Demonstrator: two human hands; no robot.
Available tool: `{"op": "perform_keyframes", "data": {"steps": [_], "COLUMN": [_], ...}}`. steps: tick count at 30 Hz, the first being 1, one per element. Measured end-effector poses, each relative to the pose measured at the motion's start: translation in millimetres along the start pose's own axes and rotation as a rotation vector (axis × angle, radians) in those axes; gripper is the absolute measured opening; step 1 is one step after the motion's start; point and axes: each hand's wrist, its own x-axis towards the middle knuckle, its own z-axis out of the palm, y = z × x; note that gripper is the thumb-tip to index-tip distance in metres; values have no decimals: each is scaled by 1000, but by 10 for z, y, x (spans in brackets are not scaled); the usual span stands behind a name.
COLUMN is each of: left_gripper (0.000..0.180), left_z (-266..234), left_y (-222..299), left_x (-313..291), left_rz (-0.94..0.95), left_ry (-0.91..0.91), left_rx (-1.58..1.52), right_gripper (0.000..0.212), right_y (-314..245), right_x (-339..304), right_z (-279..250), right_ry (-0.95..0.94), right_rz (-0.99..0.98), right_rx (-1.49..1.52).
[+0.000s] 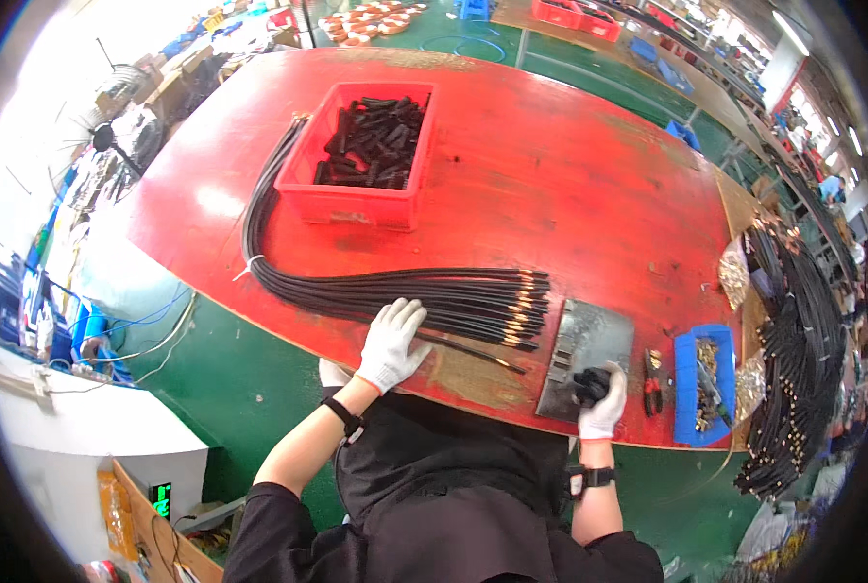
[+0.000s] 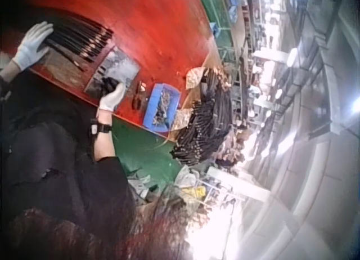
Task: Fitting black rubber sleeves onto the terminals of electrical cables.
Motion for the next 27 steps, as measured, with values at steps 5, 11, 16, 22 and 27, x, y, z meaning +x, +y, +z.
{"op": "perform_keyframes", "data": {"steps": [5,11,16,22,27], "left_gripper": [51,47,39,37,19], "left_z": [76,348,-109,-868,-955], "left_y": [-158,-197,-480,-1544,-1718], "left_x": [212,242,187,-267,-149], "left_rz": [22,-70,3,-25,-79], "left_ry": [12,133,150,171,152], "left_rx": [30,131,-11,231,245], "right_gripper": [37,39,39,41,42], "right_y": [38,-64,212,170,144], "right_x": [44,9,135,138,179], "right_z": [-84,70,-201,-150,-130], "right_ry": [-102,-146,-140,-143,-162], "right_rz": [-129,-88,-212,-230,-232], "right_rx": [-100,-79,-148,-244,-239]}}
